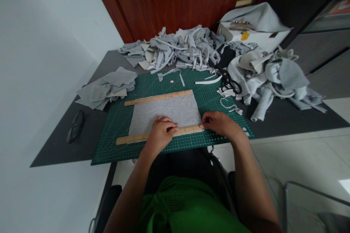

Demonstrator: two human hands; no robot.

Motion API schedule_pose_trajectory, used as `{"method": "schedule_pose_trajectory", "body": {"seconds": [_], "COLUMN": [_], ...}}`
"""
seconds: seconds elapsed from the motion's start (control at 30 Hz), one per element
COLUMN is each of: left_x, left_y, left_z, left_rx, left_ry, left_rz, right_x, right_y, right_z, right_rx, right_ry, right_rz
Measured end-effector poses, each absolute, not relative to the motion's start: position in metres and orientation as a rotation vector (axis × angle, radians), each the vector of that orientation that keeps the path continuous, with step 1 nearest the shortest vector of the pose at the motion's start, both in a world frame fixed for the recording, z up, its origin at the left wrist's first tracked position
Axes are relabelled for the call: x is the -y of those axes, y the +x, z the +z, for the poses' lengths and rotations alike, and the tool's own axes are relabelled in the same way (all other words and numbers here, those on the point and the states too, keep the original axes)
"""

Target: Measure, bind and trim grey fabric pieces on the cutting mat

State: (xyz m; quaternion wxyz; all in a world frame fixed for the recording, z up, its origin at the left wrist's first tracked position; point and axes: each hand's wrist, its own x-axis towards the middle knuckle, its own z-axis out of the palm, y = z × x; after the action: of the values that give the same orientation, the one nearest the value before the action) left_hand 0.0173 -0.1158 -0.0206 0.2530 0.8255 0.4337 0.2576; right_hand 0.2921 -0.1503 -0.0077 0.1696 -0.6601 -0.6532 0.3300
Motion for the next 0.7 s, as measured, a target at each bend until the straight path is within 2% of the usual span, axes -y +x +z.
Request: {"method": "schedule_pose_trajectory", "body": {"seconds": [0.2, 0.37, 0.7], "left_x": [0.114, 0.115, 0.114], "left_y": [0.017, 0.017, 0.016], "left_z": [-0.021, -0.021, -0.022], "left_rx": [-1.174, -1.184, -1.186], "left_ry": [2.267, 2.261, 2.269], "left_rz": [0.679, 0.692, 0.681], "right_x": [0.151, 0.149, 0.152], "right_y": [0.299, 0.314, 0.334], "right_z": [-0.012, -0.018, -0.026], "right_rx": [1.862, 1.658, 1.752], "right_ry": [-1.784, -1.770, -1.548], "right_rz": [0.927, 0.762, 0.875]}}
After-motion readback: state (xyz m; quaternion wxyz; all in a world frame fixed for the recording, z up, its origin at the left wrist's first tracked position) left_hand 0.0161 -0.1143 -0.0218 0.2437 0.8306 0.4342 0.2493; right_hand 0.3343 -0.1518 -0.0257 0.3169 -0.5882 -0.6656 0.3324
